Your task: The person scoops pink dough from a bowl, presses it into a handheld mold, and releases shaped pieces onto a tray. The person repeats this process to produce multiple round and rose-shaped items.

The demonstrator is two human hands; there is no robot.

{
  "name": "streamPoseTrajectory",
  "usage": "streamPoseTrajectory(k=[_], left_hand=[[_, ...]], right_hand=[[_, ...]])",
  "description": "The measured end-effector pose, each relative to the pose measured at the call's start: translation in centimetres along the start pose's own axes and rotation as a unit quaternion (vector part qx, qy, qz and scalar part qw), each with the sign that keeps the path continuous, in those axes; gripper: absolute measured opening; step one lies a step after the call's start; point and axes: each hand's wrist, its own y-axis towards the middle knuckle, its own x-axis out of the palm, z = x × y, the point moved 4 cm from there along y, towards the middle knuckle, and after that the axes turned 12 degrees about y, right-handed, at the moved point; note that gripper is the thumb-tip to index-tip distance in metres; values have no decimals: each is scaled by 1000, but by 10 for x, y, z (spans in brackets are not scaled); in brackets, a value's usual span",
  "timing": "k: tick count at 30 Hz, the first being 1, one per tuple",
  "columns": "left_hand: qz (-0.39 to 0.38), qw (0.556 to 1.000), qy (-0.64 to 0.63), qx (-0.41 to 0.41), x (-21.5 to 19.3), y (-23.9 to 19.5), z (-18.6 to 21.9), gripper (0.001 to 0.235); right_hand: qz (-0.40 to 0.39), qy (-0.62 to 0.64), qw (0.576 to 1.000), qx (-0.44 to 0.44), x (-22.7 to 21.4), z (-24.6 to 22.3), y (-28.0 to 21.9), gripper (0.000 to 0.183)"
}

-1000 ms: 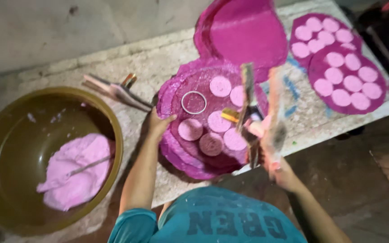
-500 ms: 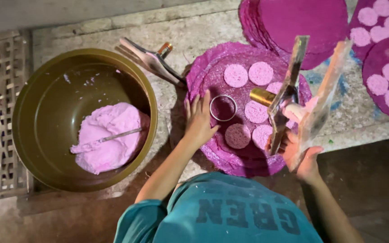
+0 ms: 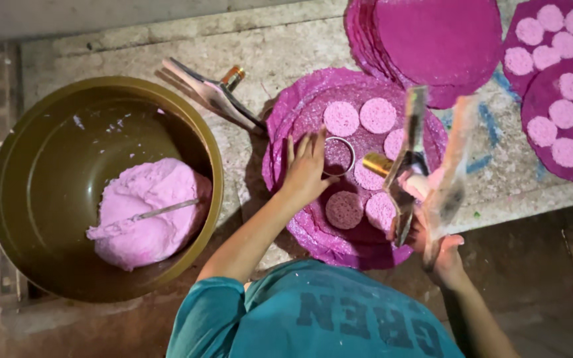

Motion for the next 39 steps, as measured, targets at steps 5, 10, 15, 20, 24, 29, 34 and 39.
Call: streamPoseTrajectory(k=[5, 10, 15, 20, 24, 29, 34, 39], left_hand=[[-98, 685, -722, 30, -35, 20, 9, 113], [-148, 376, -888, 220, -57, 28, 27, 88], [-22, 368, -901, 227, -31, 70, 20, 45], [22, 285, -928, 239, -20, 101, -16, 34], [23, 264, -939, 221, -11, 101, -49, 24], [40, 241, -951, 192, 16, 97, -60, 32], [26, 199, -960, 197, 40, 109, -41, 36], [10, 217, -948, 234, 24, 135, -38, 34]], right_hand=[[-163, 26, 967, 194, 16, -19, 23, 114], [-245, -37, 920, 305, -1, -40, 43, 94], [-93, -218, 899, 369, -55, -71, 86, 78], [-50, -465, 801, 374, -44, -91, 132, 82], [-100, -480, 816, 306, 9, -83, 153, 93], [-115, -387, 852, 333, 38, -83, 150, 91], [-95, -510, 792, 321, 26, -99, 146, 92], [-54, -550, 799, 238, 29, -102, 156, 80]])
